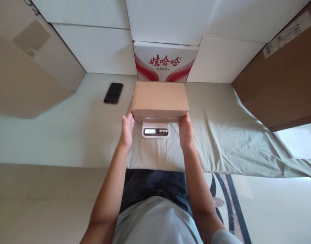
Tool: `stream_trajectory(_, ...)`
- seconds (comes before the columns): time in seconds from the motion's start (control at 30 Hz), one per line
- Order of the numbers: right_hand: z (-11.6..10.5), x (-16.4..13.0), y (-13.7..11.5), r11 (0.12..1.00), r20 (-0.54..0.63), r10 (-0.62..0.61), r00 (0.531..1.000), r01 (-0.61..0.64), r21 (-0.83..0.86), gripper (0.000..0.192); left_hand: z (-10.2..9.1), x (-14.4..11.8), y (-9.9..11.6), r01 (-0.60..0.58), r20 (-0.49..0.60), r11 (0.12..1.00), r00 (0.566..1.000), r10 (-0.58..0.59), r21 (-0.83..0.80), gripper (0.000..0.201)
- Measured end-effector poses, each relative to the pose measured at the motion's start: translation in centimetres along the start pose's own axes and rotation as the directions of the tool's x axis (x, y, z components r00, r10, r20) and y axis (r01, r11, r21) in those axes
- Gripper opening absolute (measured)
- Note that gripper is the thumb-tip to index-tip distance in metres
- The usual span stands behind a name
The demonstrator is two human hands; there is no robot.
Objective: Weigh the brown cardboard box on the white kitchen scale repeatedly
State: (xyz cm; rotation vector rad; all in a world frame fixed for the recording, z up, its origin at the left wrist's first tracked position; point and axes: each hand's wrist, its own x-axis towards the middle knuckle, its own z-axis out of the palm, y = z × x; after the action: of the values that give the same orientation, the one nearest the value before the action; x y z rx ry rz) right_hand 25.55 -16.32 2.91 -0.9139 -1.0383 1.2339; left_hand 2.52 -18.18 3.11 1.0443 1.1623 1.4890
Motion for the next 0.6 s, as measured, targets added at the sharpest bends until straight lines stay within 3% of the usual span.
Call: stream_trajectory(0.6, -0.3, -1.1, -0.7, 0.999, -0.015, 0.011, 1.0, -0.01, 0.033, 0.072, -0.3, -1.2, -0.7, -0.013, -0.001, 1.0, 1.0, 0.013, 0.0, 0.098)
